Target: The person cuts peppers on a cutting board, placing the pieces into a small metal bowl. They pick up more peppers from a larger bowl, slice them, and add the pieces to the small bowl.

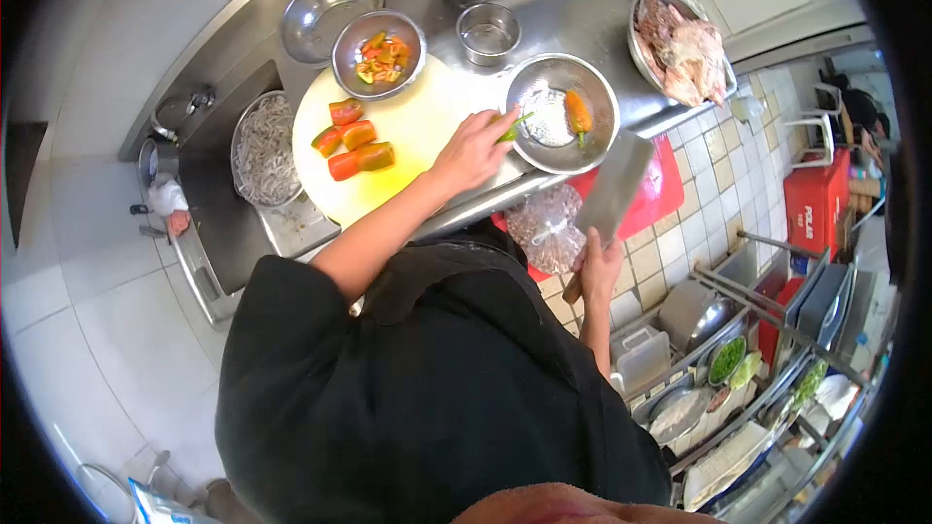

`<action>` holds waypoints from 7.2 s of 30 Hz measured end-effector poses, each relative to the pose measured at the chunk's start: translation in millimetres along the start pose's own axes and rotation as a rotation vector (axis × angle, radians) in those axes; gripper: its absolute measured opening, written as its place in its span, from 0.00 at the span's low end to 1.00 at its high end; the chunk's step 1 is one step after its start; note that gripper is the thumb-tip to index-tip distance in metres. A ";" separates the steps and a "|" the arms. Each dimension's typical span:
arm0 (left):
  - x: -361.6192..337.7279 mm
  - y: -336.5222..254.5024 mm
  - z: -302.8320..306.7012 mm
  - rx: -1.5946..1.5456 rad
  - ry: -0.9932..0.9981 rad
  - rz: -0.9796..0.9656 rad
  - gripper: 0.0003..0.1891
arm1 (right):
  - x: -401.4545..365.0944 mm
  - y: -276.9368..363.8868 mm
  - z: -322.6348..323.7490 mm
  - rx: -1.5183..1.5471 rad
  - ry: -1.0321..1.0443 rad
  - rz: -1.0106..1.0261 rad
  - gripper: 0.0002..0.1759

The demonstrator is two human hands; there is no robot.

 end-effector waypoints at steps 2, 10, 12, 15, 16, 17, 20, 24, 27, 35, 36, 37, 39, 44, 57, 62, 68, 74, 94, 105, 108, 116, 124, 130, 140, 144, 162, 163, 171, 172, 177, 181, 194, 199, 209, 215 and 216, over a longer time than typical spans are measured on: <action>-46.6 21.1 25.4 0.075 0.001 0.000 0.33 | 6.2 34.1 -18.4 -0.111 0.086 0.060 0.10; -128.8 68.6 86.3 0.338 -0.263 0.053 0.34 | 5.3 59.7 -102.4 -0.216 0.410 0.052 0.11; -129.8 89.2 108.9 0.532 -0.192 0.172 0.33 | -4.4 61.7 -120.0 -0.289 0.440 0.108 0.11; -132.0 124.1 120.8 0.596 -0.149 0.201 0.31 | -14.5 51.5 -136.2 -0.261 0.502 0.086 0.11; -129.7 132.2 122.9 0.581 -0.144 0.181 0.30 | -21.7 54.7 -140.9 -0.243 0.503 0.070 0.11; -128.0 139.8 124.7 0.583 -0.169 0.183 0.29 | -28.4 56.1 -141.6 -0.225 0.501 0.050 0.11; -123.1 129.6 129.1 0.637 -0.206 0.209 0.29 | -28.8 43.1 -139.2 -0.359 0.475 0.186 0.15; -127.1 83.2 105.4 0.403 -0.413 0.017 0.24 | -37.9 47.7 -134.6 -0.543 0.410 0.369 0.20; -126.4 75.8 55.7 -0.040 -0.314 0.002 0.22 | -48.9 54.5 -139.1 -0.671 0.388 0.329 0.19; -126.4 65.6 42.4 -0.008 -0.287 -0.068 0.23 | -75.7 80.8 -161.5 -0.837 0.402 0.507 0.13; -126.0 67.2 39.8 -0.006 -0.294 -0.079 0.23 | -78.4 83.4 -162.7 -0.850 0.407 0.502 0.13; -126.1 68.2 37.0 -0.006 -0.310 -0.090 0.23 | -80.6 86.1 -163.7 -0.865 0.411 0.498 0.14; -125.4 68.4 32.3 -0.009 -0.342 -0.110 0.24 | -87.2 92.8 -165.4 -0.869 0.402 0.491 0.13; -123.2 66.4 29.4 0.000 -0.354 -0.103 0.25 | -95.7 90.1 -165.7 -0.939 0.393 0.513 0.10; -120.1 76.4 21.8 0.015 -0.413 -0.076 0.23 | -81.4 66.3 -173.6 -1.009 0.475 0.552 0.09; -115.6 89.3 22.9 0.038 -0.410 0.018 0.23 | -65.4 69.5 -197.1 -1.087 0.533 0.534 0.14; -114.9 88.8 27.1 -0.005 -0.371 -0.004 0.21 | -74.9 87.4 -171.3 -1.111 0.587 0.435 0.13; -115.6 80.9 27.8 0.059 -0.354 0.061 0.23 | -56.3 67.9 -189.6 -1.101 0.540 0.465 0.13; -144.5 80.9 50.3 -0.141 -0.385 0.346 0.20 | -72.3 84.6 -173.6 -0.788 0.544 0.427 0.17; -145.8 90.4 52.1 -0.116 -0.405 0.413 0.18 | -69.9 47.4 -174.7 -0.899 0.631 0.328 0.17; -161.9 88.7 68.0 0.066 -0.508 0.307 0.18 | -72.1 64.3 -171.6 -0.921 0.618 0.314 0.18; -145.9 54.5 71.7 0.258 -0.449 0.079 0.23 | -63.8 68.8 -139.4 -0.729 0.465 0.243 0.21; -110.6 88.6 37.9 -0.229 -0.142 0.496 0.18 | -56.5 59.7 -137.8 -0.748 0.471 0.343 0.21; -136.9 90.1 27.7 -0.044 -0.362 0.286 0.16 | -82.6 80.4 -148.9 -0.869 0.526 0.240 0.20; -140.4 90.4 32.7 -0.143 -0.304 0.284 0.13 | -89.0 73.3 -155.0 -0.854 0.491 0.443 0.16; -141.8 85.8 34.6 -0.161 -0.334 0.303 0.12 | -90.0 66.7 -155.5 -0.866 0.521 0.395 0.16; -137.8 85.8 30.3 -0.108 -0.400 0.141 0.12 | -81.6 67.2 -150.9 -0.988 0.525 0.383 0.17; -138.8 85.8 31.0 -0.137 -0.410 0.160 0.11 | -81.9 68.6 -151.6 -1.000 0.524 0.409 0.18; -143.8 87.4 33.7 -0.129 -0.404 0.209 0.09 | -83.3 75.4 -156.4 -1.071 0.528 0.489 0.15; -144.2 86.5 33.8 -0.118 -0.407 0.195 0.09 | -81.8 74.4 -156.5 -1.087 0.529 0.508 0.15; -143.0 82.9 33.9 -0.066 -0.387 0.203 0.09 | -78.9 77.0 -154.1 -1.091 0.528 0.554 0.16; -142.2 87.0 31.0 -0.048 -0.388 0.199 0.09 | -82.6 83.1 -158.9 -1.114 0.565 0.577 0.14; -106.0 87.1 16.4 0.092 -0.157 0.266 0.12 | -56.4 112.8 -125.0 -0.826 0.459 0.386 0.18; -99.4 85.4 42.5 -0.029 -0.275 0.271 0.10 | -49.1 89.6 -111.5 -0.657 0.404 0.352 0.19; -22.6 32.5 117.9 0.260 -0.209 0.302 0.20 | -33.5 69.5 -84.1 -0.554 0.344 0.053 0.19; -95.5 61.7 27.4 0.036 0.073 0.108 0.13 | -18.9 48.4 -82.6 -0.550 0.345 0.084 0.19; -115.9 54.0 44.6 -0.040 0.067 0.175 0.12 | -16.8 43.9 -82.0 -0.558 0.349 0.112 0.19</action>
Point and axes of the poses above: each hand's wrist, its own x-axis towards the middle knuckle, its own z-axis out of the back of the hand, y = z × x, the point moved 3 cm from there along x, towards the middle knuckle, and after that the axes turned 1 degree about z, right-handed, at the moved point
